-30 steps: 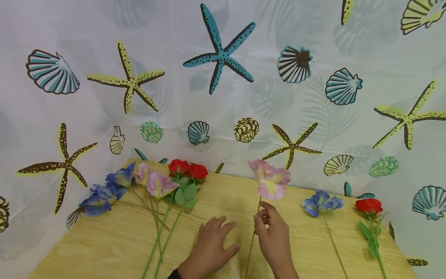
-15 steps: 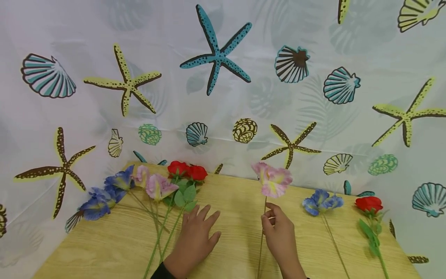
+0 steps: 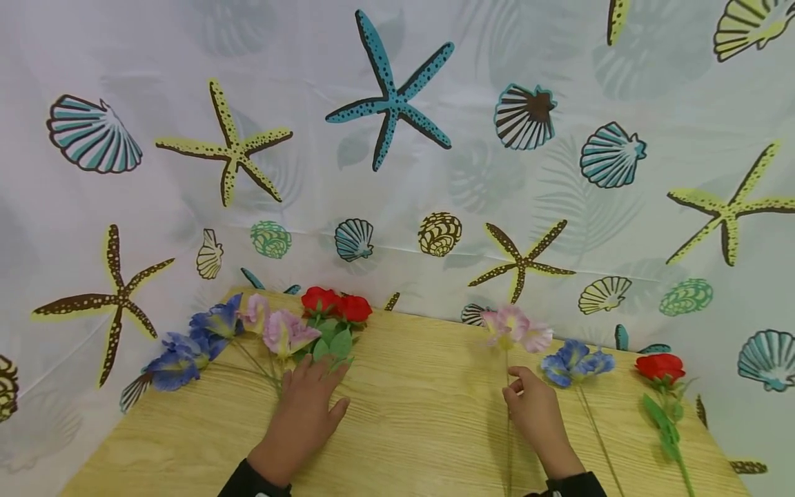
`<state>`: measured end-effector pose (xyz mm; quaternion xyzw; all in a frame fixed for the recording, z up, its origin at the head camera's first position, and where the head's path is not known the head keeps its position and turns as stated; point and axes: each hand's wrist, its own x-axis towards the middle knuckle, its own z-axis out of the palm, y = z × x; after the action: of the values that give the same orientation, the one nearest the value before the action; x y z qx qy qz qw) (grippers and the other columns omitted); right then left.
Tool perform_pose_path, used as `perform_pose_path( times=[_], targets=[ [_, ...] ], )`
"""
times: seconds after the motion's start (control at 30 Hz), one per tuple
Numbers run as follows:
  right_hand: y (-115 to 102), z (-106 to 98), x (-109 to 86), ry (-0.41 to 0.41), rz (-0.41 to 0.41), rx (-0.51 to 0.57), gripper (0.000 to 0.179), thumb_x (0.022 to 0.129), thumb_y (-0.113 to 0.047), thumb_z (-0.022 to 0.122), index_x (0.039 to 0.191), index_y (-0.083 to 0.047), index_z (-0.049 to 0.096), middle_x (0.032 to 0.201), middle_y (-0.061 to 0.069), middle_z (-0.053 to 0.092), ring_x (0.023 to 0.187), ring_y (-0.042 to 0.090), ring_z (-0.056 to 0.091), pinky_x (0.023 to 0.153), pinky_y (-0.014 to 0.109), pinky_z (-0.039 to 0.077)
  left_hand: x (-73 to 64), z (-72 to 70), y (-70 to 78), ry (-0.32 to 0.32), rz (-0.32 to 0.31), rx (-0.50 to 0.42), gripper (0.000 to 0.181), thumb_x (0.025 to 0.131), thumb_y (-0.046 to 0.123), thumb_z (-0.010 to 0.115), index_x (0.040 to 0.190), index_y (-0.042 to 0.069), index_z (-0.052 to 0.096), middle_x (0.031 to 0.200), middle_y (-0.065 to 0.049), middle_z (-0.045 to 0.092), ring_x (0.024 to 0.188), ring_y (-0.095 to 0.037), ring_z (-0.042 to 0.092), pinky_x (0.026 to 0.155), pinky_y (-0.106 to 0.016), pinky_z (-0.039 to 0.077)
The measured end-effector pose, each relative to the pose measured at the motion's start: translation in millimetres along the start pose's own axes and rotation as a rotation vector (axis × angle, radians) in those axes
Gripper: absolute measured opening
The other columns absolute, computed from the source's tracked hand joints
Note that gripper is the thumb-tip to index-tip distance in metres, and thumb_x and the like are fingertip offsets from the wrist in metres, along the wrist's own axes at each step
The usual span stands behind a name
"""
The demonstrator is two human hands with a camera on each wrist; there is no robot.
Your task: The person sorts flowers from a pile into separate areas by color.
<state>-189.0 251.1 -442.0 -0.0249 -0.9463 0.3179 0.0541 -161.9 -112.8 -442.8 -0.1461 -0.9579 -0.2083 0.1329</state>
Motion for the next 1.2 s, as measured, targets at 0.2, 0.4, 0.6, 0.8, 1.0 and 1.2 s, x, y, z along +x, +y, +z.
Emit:
perform_pose_path(
  times=[0.2,0.4,0.6,0.8,1.0,1.2],
  targets=[
    [19.9,6.1,6.3,-0.067,-0.036,-0.073,0.032,0.091,0.004,0.055,0.122,0.012,0.058,0.082,0.006,0.063,0.056,0.015,0.051,0.053,0.033,0.041,-2.1,-2.4,-12.9,-0.009,-0.04,0.022,0.052,0.086,0.023,0.079,0.133,0.009,0.064,0.139,-0.021,0.052,0.128,-0.051,0.043,0.095,-0.074,0.035],
    [30.3,8.4,10.0,-0.062,-0.085,-0.145,0.03,0.086,0.008,0.055,0.115,0.012,0.062,0.074,0.004,0.06,0.055,0.015,0.048,0.053,0.033,0.039,-3.2,0.9,-27.3,0.023,-0.056,0.004,0.052,0.085,0.02,0.08,0.132,0.004,0.063,0.135,-0.027,0.053,0.121,-0.051,0.049,0.094,-0.065,0.042],
    [35.8,6.2,14.2,-0.089,-0.061,-0.185,0.03,0.087,0.003,0.06,0.116,0.011,0.061,0.078,0.006,0.062,0.061,0.016,0.053,0.055,0.034,0.042,-2.8,4.2,-37.6,0.016,-0.063,0.003,0.053,0.086,0.02,0.079,0.133,0.002,0.062,0.136,-0.027,0.052,0.124,-0.051,0.047,0.094,-0.063,0.043],
    [35.1,-1.8,17.4,-0.166,-0.001,-0.19,0.041,0.095,-0.015,0.063,0.126,0.01,0.057,0.106,0.021,0.065,0.087,0.033,0.064,0.07,0.047,0.051,-4.5,0.6,-45.9,-0.03,-0.111,0.024,0.055,0.086,0.019,0.079,0.135,0.001,0.06,0.135,-0.028,0.051,0.123,-0.052,0.046,0.088,-0.06,0.048],
    [36.5,-14.6,12.9,-0.171,-0.056,-0.27,0.055,0.095,-0.024,0.065,0.136,0.01,0.049,0.135,0.04,0.045,0.118,0.055,0.05,0.088,0.062,0.045,-7.8,-3.9,-51.5,-0.108,-0.207,0.018,0.06,0.084,0.011,0.079,0.136,-0.005,0.054,0.129,-0.033,0.048,0.112,-0.053,0.046,0.071,-0.053,0.052],
    [39.2,-22.1,6.1,-0.18,-0.16,-0.341,0.069,0.091,-0.024,0.071,0.143,0.01,0.041,0.145,0.044,0.028,0.129,0.062,0.034,0.093,0.067,0.041,-11.0,-6.5,-52.4,-0.098,-0.27,0.073,0.057,0.08,0.003,0.079,0.128,-0.014,0.054,0.11,-0.034,0.049,0.088,-0.048,0.053,0.06,-0.052,0.051]
  ],
)
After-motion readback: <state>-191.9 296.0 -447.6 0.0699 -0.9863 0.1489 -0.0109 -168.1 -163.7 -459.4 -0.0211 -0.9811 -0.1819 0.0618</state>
